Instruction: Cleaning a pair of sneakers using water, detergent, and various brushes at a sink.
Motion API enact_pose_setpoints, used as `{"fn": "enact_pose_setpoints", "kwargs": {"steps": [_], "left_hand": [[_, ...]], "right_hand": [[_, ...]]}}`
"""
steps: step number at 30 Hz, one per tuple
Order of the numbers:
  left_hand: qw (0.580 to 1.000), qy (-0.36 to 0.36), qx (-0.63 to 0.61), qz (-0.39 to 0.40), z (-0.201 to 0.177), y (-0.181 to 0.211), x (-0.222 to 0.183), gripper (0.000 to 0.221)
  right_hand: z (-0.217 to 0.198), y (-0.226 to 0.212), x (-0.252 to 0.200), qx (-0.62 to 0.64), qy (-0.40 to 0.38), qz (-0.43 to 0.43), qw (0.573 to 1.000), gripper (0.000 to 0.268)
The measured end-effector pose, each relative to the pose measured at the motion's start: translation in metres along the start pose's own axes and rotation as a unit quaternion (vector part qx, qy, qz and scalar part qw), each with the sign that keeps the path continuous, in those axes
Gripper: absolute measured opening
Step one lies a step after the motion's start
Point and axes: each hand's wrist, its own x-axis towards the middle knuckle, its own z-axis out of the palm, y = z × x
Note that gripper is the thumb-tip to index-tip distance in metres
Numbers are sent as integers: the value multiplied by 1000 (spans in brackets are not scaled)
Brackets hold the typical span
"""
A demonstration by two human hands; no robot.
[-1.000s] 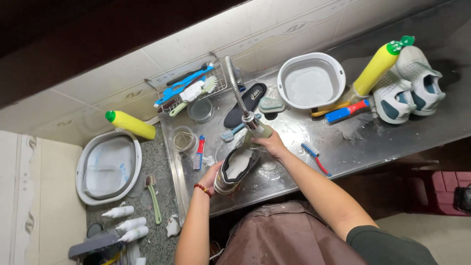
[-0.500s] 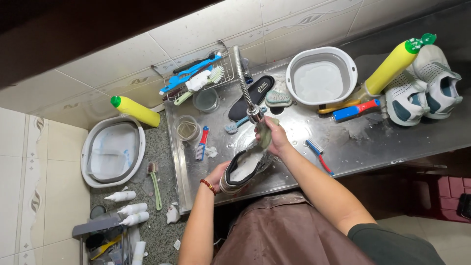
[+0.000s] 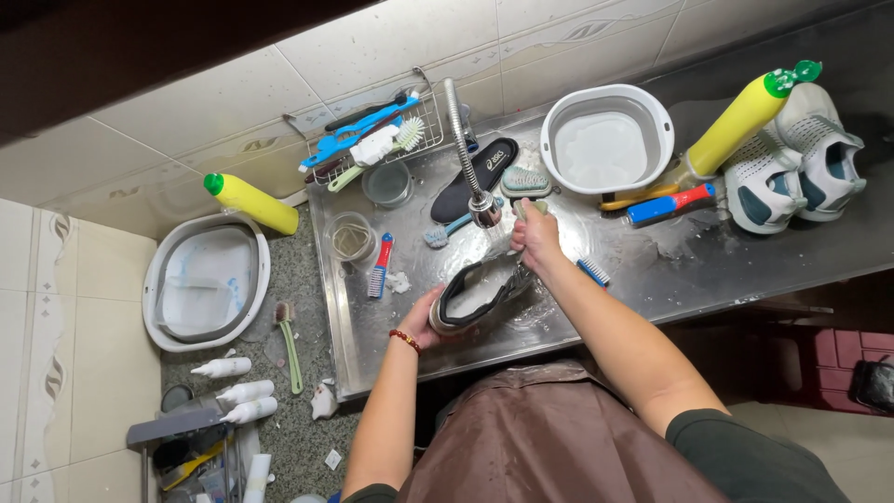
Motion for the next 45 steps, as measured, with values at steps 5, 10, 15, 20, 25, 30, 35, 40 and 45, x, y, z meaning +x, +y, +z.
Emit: {"fn": "enact_pose_setpoints", "kwargs": {"steps": [5,10,15,20,25,30,35,40,45], "left_hand": [[997,68,-7,32,4,5,-3,58],[990,69,10,120,-4,13,-24,53],[956,156,132,209,-22,15,-55,47],[956,165,71,234,4,19,-90,44],[947,201,54,244,-2,17,-93,40],[946,193,52,253,-18,10,-78,40],[952,194,58,232,-15,6,-68,42],[971,149,30,184,-7,5,-53,47],[983,122,-14,139,-12,1,-29,53]], "right_hand": [[-13,1,7,33,-21,-1,999,32],[2,4,-15,177,-116,51,976,47],[54,-16,-80,162,-219,57,960,83],[30,23,-44,149,-228,101,957,89],[39,27,-48,141,-210,112,961,90],[41,24,-50,102,-178,89,975,84],[33,31,-30,63,-151,69,984,55],[25,35,-8,-8,-92,33,995,43],[33,19,-6,-28,-46,-20,998,42]]}}
